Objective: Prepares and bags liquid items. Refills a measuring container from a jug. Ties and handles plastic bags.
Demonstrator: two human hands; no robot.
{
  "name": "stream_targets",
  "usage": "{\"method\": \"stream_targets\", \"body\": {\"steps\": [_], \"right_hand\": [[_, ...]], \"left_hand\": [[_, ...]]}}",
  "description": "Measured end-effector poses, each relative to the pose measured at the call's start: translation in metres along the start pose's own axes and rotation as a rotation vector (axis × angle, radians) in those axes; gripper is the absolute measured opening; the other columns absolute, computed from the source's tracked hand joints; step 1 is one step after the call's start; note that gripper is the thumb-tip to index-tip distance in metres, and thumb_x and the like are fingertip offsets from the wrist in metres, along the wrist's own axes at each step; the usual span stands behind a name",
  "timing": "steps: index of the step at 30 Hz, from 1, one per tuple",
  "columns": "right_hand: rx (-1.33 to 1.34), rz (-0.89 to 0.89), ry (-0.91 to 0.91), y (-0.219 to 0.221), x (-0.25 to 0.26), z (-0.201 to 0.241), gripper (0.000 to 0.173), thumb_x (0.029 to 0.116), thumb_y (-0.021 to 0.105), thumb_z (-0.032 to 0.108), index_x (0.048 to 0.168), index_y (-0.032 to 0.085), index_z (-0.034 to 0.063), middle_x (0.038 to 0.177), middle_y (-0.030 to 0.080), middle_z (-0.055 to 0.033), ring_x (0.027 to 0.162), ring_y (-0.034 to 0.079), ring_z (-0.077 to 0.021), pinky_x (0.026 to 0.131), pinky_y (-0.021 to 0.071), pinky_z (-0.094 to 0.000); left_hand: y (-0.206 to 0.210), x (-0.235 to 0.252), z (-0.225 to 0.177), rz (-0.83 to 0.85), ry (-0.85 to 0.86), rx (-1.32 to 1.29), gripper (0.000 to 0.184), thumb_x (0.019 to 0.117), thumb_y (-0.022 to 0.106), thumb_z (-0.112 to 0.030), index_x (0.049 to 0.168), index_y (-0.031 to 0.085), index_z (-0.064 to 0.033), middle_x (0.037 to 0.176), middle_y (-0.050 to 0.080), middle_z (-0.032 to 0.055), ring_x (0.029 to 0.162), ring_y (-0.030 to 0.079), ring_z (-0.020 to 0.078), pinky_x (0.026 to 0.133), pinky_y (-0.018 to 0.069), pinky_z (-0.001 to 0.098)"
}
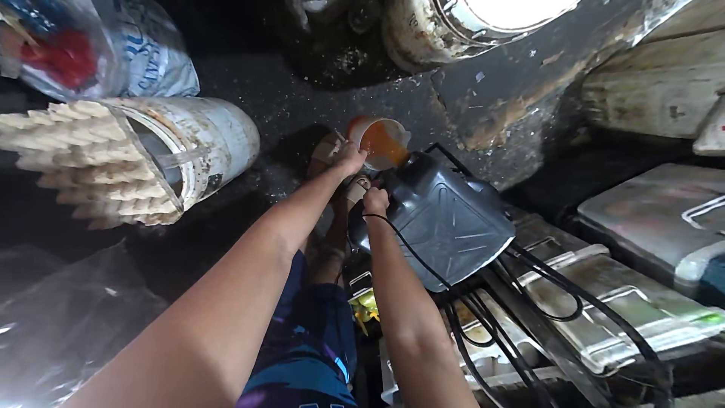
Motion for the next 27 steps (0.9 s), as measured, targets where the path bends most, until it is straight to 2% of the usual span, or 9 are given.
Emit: {"method": "stream_targets", "body": {"steps": [10, 13, 15, 17, 19, 21, 22, 24, 27], "right_hand": [[0.014, 0.001, -0.011, 0.007, 0.008, 0.001, 0.051, 0.1092, 0.035, 0.038, 0.125, 0.064, -0.0009, 0.128, 0.063, -0.0272, 0.121, 0.06, -0.0414, 0.097, 0.0483, -0.0622], [-0.028, 0.014, -0.039, 0.002, 0.004, 0.003, 0.05, 0.1104, 0.035, 0.036, 0.125, 0.063, -0.0033, 0.127, 0.063, -0.0283, 0.121, 0.061, -0.0423, 0.098, 0.0489, -0.0621], [-0.016, 0.003, -0.024, -0.003, -0.001, 0.001, 0.051, 0.1103, 0.036, 0.038, 0.125, 0.064, -0.0023, 0.127, 0.064, -0.0272, 0.121, 0.061, -0.0414, 0.099, 0.0484, -0.0614], [-0.024, 0.012, -0.016, -0.007, -0.01, -0.001, 0.051, 0.1103, 0.036, 0.038, 0.127, 0.064, -0.0014, 0.129, 0.064, -0.0268, 0.124, 0.06, -0.0412, 0.101, 0.048, -0.0609], [0.009, 0.017, -0.046, -0.014, -0.02, -0.004, 0.051, 0.1097, 0.037, 0.039, 0.126, 0.063, -0.0015, 0.126, 0.064, -0.028, 0.119, 0.061, -0.043, 0.096, 0.0495, -0.0626], [0.06, 0.022, -0.09, -0.026, -0.029, -0.01, 0.056, 0.1093, 0.036, 0.046, 0.125, 0.062, -0.0014, 0.119, 0.065, -0.029, 0.109, 0.064, -0.0441, 0.087, 0.0516, -0.0635], [0.085, 0.027, -0.093, -0.031, -0.03, -0.015, 0.062, 0.1088, 0.035, 0.051, 0.126, 0.062, -0.0017, 0.118, 0.065, -0.0292, 0.108, 0.064, -0.0441, 0.087, 0.0518, -0.0635], [0.143, 0.046, -0.073, -0.04, -0.033, -0.027, 0.065, 0.1076, 0.037, 0.056, 0.129, 0.061, -0.0007, 0.117, 0.066, -0.0279, 0.106, 0.066, -0.0419, 0.087, 0.0533, -0.0611], [0.239, 0.067, -0.054, -0.063, -0.052, -0.048, 0.065, 0.1056, 0.042, 0.059, 0.132, 0.059, 0.0017, 0.111, 0.067, -0.0226, 0.098, 0.066, -0.0343, 0.084, 0.0547, -0.0533]], "left_hand": [[-0.003, -0.002, -0.014, -0.014, 0.046, 0.008, 0.052, 0.104, 0.049, -0.039, 0.137, 0.055, 0.0008, 0.143, 0.054, 0.0208, 0.135, 0.051, 0.0354, 0.111, 0.0406, 0.0604], [-0.004, -0.007, -0.021, 0.015, 0.043, 0.015, 0.058, 0.104, 0.051, -0.043, 0.142, 0.052, 0.0006, 0.145, 0.053, 0.0227, 0.137, 0.05, 0.0371, 0.112, 0.0401, 0.0603], [-0.001, -0.009, -0.024, 0.022, 0.055, 0.014, 0.056, 0.1031, 0.052, -0.039, 0.143, 0.051, 0.0003, 0.144, 0.054, 0.0233, 0.135, 0.052, 0.0375, 0.11, 0.0423, 0.0606], [0.0, -0.01, -0.025, 0.011, 0.078, 0.007, 0.05, 0.1026, 0.051, -0.036, 0.137, 0.054, 0.0, 0.139, 0.057, 0.0221, 0.13, 0.056, 0.0365, 0.106, 0.0451, 0.0599], [-0.001, -0.016, -0.028, 0.0, 0.108, 0.019, 0.047, 0.104, 0.049, -0.035, 0.136, 0.056, -0.001, 0.137, 0.059, 0.0211, 0.128, 0.057, 0.0355, 0.106, 0.0458, 0.0585], [-0.002, -0.026, -0.039, -0.006, 0.15, 0.027, 0.047, 0.1041, 0.049, -0.035, 0.136, 0.057, -0.0014, 0.135, 0.061, 0.0216, 0.127, 0.059, 0.0362, 0.106, 0.0463, 0.0589], [-0.003, -0.033, -0.045, -0.011, 0.168, 0.029, 0.046, 0.1035, 0.05, -0.034, 0.134, 0.057, -0.0007, 0.131, 0.062, 0.0225, 0.125, 0.06, 0.0371, 0.105, 0.0466, 0.0596], [-0.009, -0.053, -0.058, -0.028, 0.187, 0.07, 0.045, 0.1033, 0.051, -0.034, 0.133, 0.058, -0.0005, 0.126, 0.065, 0.0229, 0.121, 0.062, 0.0374, 0.102, 0.0482, 0.0598], [-0.018, -0.093, -0.082, -0.043, 0.183, 0.154, 0.044, 0.1028, 0.052, -0.036, 0.128, 0.061, -0.0008, 0.131, 0.062, 0.0217, 0.122, 0.061, 0.0359, 0.103, 0.0486, 0.0579]]}}
Point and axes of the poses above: each hand's wrist, its own x-axis towards the middle knuckle, its own y-axis out of the palm, z = x × y, the point moved 10 cm from there along x, towards the middle knuckle
